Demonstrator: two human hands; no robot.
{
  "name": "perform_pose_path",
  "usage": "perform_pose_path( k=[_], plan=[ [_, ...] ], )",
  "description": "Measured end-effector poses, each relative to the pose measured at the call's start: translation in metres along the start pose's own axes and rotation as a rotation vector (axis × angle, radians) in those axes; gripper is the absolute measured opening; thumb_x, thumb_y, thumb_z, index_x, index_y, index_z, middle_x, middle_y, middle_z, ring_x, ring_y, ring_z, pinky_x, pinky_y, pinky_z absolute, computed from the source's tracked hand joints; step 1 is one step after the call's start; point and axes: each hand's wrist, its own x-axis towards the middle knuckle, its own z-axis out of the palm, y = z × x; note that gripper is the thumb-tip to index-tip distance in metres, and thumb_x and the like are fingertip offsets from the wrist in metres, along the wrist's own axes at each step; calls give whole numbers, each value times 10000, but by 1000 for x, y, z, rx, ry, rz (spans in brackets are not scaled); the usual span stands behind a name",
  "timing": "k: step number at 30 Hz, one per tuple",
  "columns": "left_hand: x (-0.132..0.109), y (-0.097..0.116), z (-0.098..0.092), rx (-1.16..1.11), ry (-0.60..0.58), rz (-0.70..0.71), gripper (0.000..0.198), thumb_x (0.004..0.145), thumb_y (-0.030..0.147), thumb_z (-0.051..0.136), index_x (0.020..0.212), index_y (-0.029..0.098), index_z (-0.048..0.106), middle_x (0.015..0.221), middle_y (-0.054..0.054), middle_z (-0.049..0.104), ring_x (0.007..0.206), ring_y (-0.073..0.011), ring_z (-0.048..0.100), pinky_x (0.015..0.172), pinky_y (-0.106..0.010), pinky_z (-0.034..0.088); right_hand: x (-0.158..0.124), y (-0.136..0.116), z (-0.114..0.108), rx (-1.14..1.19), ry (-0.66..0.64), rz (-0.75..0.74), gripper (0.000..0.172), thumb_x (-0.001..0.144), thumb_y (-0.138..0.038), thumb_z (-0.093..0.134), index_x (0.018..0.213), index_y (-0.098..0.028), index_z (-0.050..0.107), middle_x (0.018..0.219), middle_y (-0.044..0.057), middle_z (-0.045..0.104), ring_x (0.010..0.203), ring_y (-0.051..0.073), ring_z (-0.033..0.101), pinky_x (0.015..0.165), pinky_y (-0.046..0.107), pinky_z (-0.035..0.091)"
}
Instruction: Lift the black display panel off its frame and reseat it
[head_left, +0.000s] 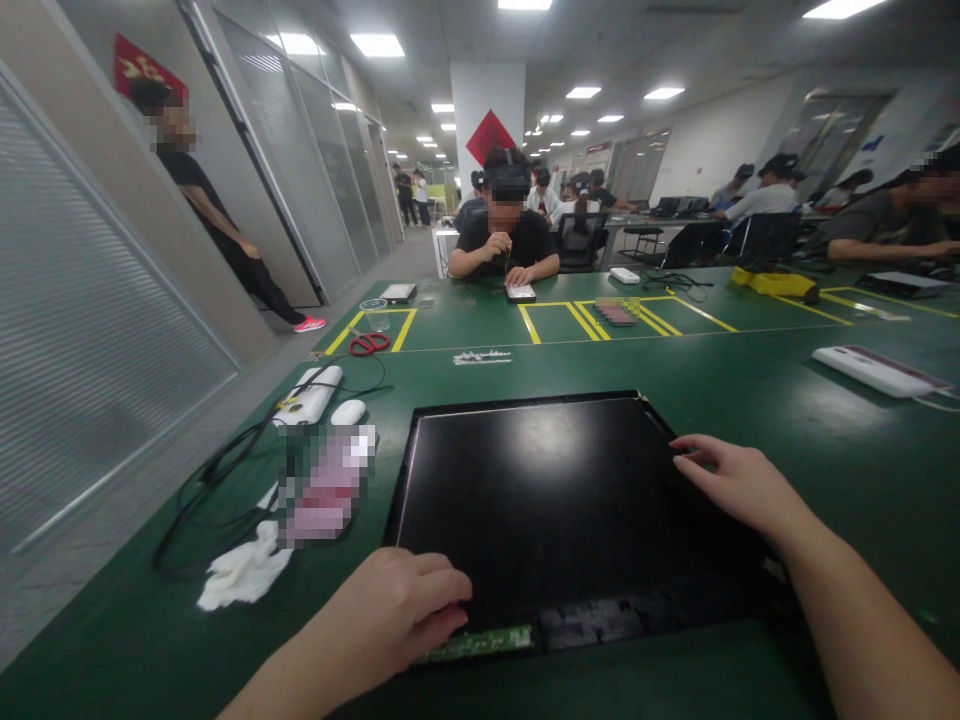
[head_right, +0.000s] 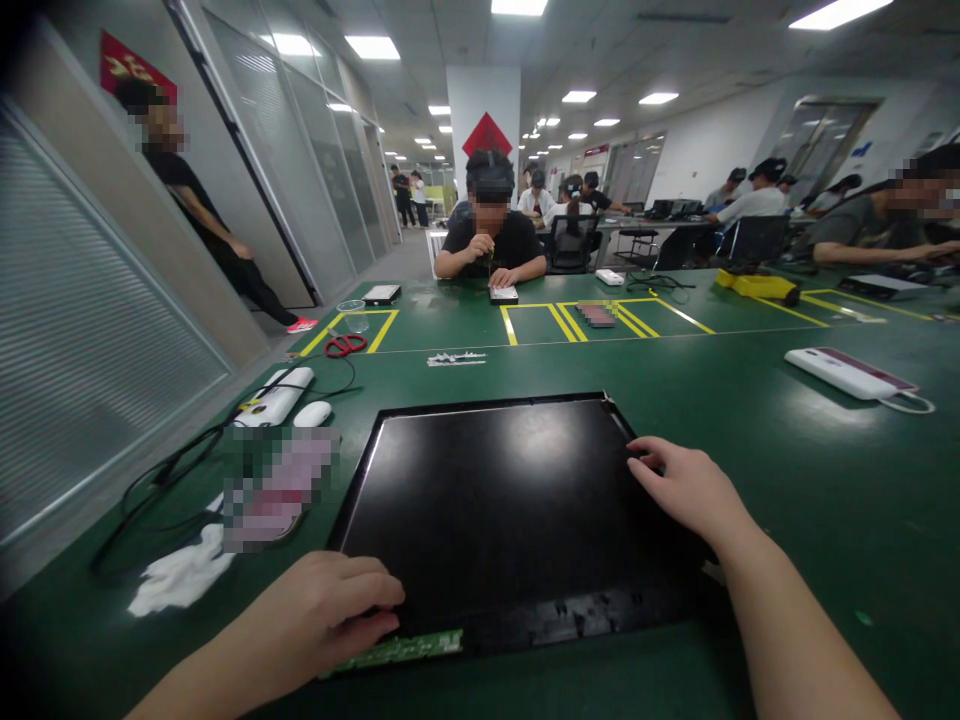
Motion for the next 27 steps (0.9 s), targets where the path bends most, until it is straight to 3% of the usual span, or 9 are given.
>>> perform_pose_path(
  k=[7,16,22,27],
  plan=[
    [-3,-5,10,23,-16,-53,145,980,215,582,1061,252,696,859,-10,748,632,-140,661,562,-262,402,0,3,2,20,1,-3,422,869,-566,547,1083,-301,795,951,50,820,846,295,768,750,424,588],
    [7,11,-8,24,-122,-130,254,907,121,682,1124,242,736,953,-18,790,716,-169,740,628,-247,474,2,3,2,15,5,4,416,868,-559,553,1077,-298,801,963,49,819,851,291,765,750,416,582],
    [5,4,4,-90,-45,-184,276,853,104,716,1090,240,754,875,6,756,616,-128,650,562,-227,416,2,4,2,16,1,22,438,874,-567,540,1100,-293,797,968,54,814,857,292,757,746,418,570],
    [3,0,8,-32,-16,-144,270,872,122,733,1109,249,730,874,12,753,659,-140,669,577,-240,405,1,0,0,20,-13,44,434,870,-557,537,1093,-292,798,959,50,814,875,293,755,773,422,559]
  ],
)
